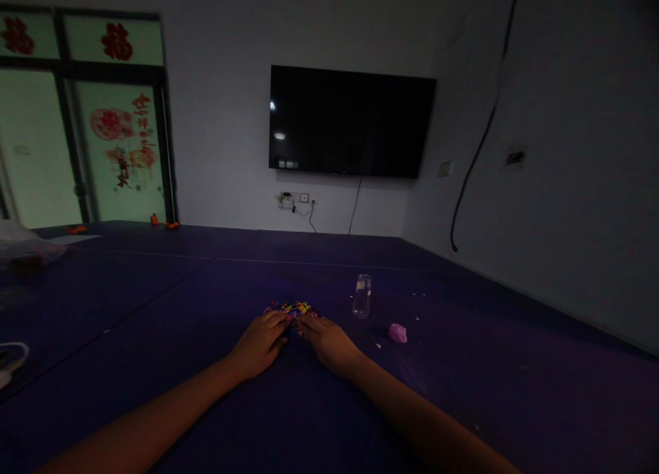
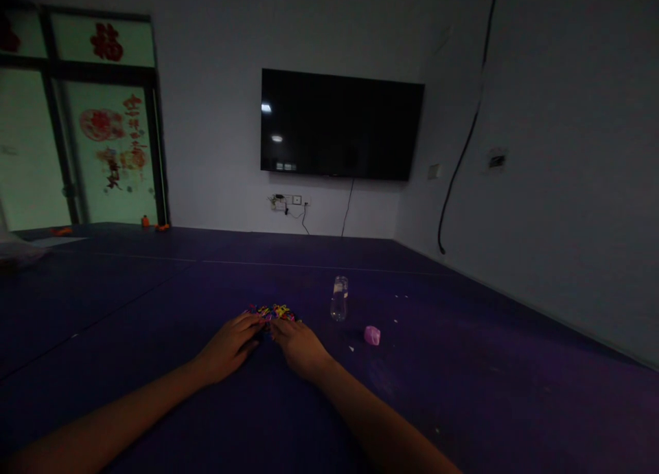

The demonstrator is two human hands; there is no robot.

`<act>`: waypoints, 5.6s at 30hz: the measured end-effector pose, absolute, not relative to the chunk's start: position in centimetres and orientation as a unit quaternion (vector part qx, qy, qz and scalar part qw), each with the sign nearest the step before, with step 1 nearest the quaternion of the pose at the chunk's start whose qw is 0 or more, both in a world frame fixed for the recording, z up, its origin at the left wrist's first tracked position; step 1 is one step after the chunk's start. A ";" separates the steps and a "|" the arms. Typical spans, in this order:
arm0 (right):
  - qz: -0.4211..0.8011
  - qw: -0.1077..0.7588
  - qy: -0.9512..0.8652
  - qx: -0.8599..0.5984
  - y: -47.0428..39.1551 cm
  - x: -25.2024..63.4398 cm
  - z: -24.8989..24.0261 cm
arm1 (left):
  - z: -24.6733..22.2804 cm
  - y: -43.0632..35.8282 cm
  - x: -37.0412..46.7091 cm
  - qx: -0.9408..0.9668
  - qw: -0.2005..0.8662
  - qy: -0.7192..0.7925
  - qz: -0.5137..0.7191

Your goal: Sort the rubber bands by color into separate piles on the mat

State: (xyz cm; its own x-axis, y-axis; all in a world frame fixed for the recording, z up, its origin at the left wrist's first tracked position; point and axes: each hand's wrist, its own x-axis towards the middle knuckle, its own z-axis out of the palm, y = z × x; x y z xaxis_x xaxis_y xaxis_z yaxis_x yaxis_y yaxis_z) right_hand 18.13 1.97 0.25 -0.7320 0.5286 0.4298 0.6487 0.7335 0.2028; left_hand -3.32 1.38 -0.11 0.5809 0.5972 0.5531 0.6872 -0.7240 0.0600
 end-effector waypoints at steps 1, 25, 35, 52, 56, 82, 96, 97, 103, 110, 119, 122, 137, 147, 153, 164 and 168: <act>-0.171 0.173 -0.915 -0.322 2.0 18.1 0.3 | -0.1 1.4 -3.3 -0.883 0.081 -0.365 -0.283; -0.094 0.299 -0.939 -0.141 -1.9 15.5 -0.6 | -0.6 2.5 -4.2 -0.813 0.094 -0.494 -0.292; -0.025 0.302 -0.920 -0.247 -2.3 15.4 0.1 | -0.3 2.0 -4.1 -0.838 0.097 -0.429 -0.322; -0.040 0.209 -0.856 -0.471 0.6 16.2 0.5 | 0.3 1.0 -3.3 -0.877 0.092 -0.383 -0.277; -0.045 0.190 -0.853 -0.484 0.7 16.2 0.4 | 0.3 1.0 -3.2 -0.880 0.085 -0.384 -0.266; -0.039 0.218 -0.858 -0.464 0.7 16.2 0.3 | -1.1 2.4 -3.9 -0.848 0.159 -0.356 -0.360; -0.086 0.335 -0.889 -0.301 0.5 16.1 -0.3 | -0.3 1.3 -3.9 -0.839 0.189 -0.276 -0.429; -0.088 0.339 -0.890 -0.292 0.5 16.1 -0.3 | -0.2 1.2 -3.8 -0.837 0.190 -0.271 -0.435; -0.096 0.371 -0.885 -0.263 0.2 16.3 -0.4 | -0.5 0.8 -3.8 -0.839 0.201 -0.237 -0.446; -0.102 0.400 -0.875 -0.253 0.1 16.5 -0.5 | -0.5 -0.5 -3.1 -0.856 0.203 -0.197 -0.433; -0.116 0.405 -0.870 -0.255 0.3 16.5 -0.9 | -0.2 -1.1 -2.8 -0.858 0.200 -0.177 -0.440; -0.098 0.415 -0.866 -0.261 0.2 16.5 -0.6 | 0.0 -1.1 -2.8 -0.846 0.198 -0.207 -0.449; -0.190 0.282 -0.937 -0.074 -2.8 13.8 -1.5 | -0.4 2.9 -5.0 -0.741 -0.015 -0.551 -0.383; -0.165 0.252 -0.947 -0.113 -3.0 14.2 -0.8 | -0.7 3.0 -4.8 -0.763 -0.016 -0.525 -0.378; -0.190 0.272 -0.938 -0.101 -2.8 14.1 -1.1 | -0.9 3.4 -4.7 -0.777 -0.002 -0.490 -0.395; -0.183 0.267 -0.941 -0.100 -3.1 14.2 -1.0 | -1.4 3.7 -4.8 -0.794 0.009 -0.475 -0.380; -0.158 0.270 -0.945 -0.095 -3.1 14.2 -0.9 | -1.5 3.7 -4.7 -0.796 0.012 -0.471 -0.379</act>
State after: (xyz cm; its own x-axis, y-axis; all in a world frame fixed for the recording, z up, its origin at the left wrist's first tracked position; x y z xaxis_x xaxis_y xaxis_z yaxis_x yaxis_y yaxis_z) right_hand 14.15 -3.09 -0.90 -0.8364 0.0937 0.5401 0.2641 0.9323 0.2473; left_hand -4.68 3.69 -1.45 0.2685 0.7419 0.6145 0.7595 -0.5554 0.3387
